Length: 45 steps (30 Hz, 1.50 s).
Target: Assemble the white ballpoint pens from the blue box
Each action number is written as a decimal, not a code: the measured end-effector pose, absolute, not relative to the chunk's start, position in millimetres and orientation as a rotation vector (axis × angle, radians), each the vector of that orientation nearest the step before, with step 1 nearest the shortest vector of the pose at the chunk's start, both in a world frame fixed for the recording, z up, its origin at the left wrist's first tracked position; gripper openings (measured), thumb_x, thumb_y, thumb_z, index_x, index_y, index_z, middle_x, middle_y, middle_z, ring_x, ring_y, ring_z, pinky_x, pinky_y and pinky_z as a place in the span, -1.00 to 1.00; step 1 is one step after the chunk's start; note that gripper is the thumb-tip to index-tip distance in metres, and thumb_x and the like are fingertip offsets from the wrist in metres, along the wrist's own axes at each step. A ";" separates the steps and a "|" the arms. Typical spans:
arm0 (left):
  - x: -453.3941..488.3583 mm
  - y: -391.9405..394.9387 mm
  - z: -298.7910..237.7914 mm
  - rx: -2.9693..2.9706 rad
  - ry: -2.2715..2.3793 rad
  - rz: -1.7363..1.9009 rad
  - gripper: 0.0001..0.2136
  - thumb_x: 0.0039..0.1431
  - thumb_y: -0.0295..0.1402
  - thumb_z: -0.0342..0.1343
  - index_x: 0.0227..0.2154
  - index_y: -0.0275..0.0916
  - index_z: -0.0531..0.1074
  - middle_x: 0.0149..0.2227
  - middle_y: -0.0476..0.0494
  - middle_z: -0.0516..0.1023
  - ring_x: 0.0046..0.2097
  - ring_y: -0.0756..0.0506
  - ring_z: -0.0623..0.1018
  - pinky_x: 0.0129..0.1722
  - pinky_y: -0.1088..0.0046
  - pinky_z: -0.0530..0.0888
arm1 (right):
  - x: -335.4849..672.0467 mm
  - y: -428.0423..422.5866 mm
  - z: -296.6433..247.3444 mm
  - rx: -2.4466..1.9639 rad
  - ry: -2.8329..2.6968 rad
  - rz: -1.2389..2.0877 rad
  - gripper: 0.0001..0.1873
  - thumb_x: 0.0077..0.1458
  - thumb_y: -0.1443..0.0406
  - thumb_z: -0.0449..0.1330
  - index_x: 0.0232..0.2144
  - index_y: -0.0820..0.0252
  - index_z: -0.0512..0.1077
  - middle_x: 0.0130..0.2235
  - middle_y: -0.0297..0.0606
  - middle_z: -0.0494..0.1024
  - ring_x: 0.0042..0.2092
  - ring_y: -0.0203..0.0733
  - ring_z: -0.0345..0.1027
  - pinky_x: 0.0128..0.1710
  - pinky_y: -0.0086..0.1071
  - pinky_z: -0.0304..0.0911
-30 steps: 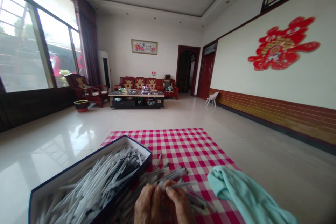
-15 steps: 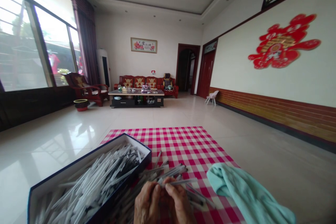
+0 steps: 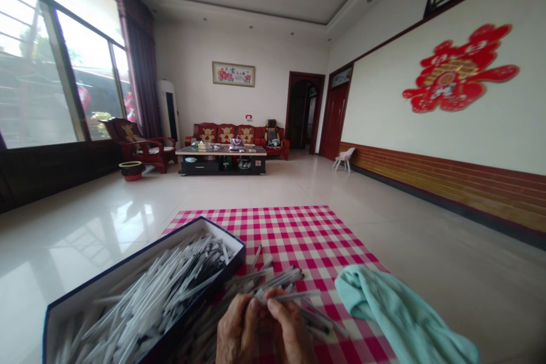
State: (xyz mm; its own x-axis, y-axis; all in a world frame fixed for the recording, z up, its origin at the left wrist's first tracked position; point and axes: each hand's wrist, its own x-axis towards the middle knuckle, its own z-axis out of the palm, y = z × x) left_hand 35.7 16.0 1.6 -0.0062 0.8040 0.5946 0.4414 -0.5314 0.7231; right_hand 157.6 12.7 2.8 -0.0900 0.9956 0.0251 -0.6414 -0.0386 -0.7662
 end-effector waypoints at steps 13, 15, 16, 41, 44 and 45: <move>35.9 10.5 14.8 1.921 1.251 1.545 -0.78 0.22 -0.20 -0.02 -0.33 -0.21 0.44 -0.44 -0.04 0.57 -0.43 -0.02 0.57 -0.42 0.58 0.48 | 157.1 8.5 6.1 -0.602 -0.710 1.537 -0.87 0.02 0.25 0.25 -0.33 0.12 0.44 -0.35 -0.29 0.60 -0.31 -0.09 0.48 -0.25 -0.22 0.30; 36.7 11.1 14.0 1.922 1.261 1.511 -0.76 0.24 -0.21 -0.05 -0.41 -0.21 0.43 -0.52 0.00 0.53 -0.50 0.00 0.53 -0.49 0.60 0.44 | 156.7 9.2 4.6 -0.588 -0.717 1.519 -0.88 0.04 0.25 0.23 -0.32 0.13 0.45 -0.37 -0.30 0.60 -0.32 -0.12 0.47 -0.25 -0.25 0.29; 37.3 11.5 13.4 1.920 1.278 1.514 -0.74 0.24 -0.21 -0.06 -0.45 -0.21 0.42 -0.55 0.01 0.51 -0.53 0.01 0.51 -0.52 0.61 0.42 | 156.6 9.6 4.0 -0.582 -0.725 1.512 -0.89 0.04 0.26 0.23 -0.32 0.13 0.45 -0.38 -0.30 0.60 -0.32 -0.12 0.47 -0.25 -0.26 0.29; 34.1 14.7 17.3 2.125 1.484 1.672 -0.64 0.26 -0.23 -0.10 -0.63 -0.20 0.30 -0.65 0.04 0.37 -0.60 0.05 0.41 -0.59 0.62 0.31 | 158.9 12.5 0.1 -0.639 -0.658 1.463 -0.87 -0.03 0.26 0.28 -0.36 0.13 0.49 -0.40 -0.32 0.57 -0.34 -0.16 0.42 -0.30 -0.31 0.29; 29.7 16.7 19.3 2.119 1.538 1.682 -0.69 0.26 -0.26 -0.10 -0.57 -0.20 0.35 -0.62 0.04 0.41 -0.57 0.04 0.44 -0.55 0.60 0.34 | 158.9 12.5 -0.5 -0.655 -0.643 1.448 -0.86 -0.03 0.25 0.28 -0.35 0.14 0.50 -0.40 -0.32 0.57 -0.36 -0.18 0.41 -0.32 -0.34 0.30; 28.2 17.4 20.9 2.114 1.548 1.680 -0.71 0.26 -0.27 -0.09 -0.54 -0.20 0.37 -0.59 0.04 0.44 -0.55 0.03 0.46 -0.52 0.59 0.35 | 158.9 12.6 -1.1 -0.659 -0.647 1.445 -0.85 -0.02 0.25 0.28 -0.34 0.15 0.50 -0.40 -0.31 0.57 -0.36 -0.19 0.41 -0.32 -0.34 0.30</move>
State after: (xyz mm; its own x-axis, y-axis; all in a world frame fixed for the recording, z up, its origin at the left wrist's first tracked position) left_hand 28.2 17.4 20.9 -0.0769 0.6911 0.7186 0.6600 -0.5050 0.5563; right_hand 158.9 12.6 -1.1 0.0253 0.9997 0.0028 -0.6678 0.0190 -0.7441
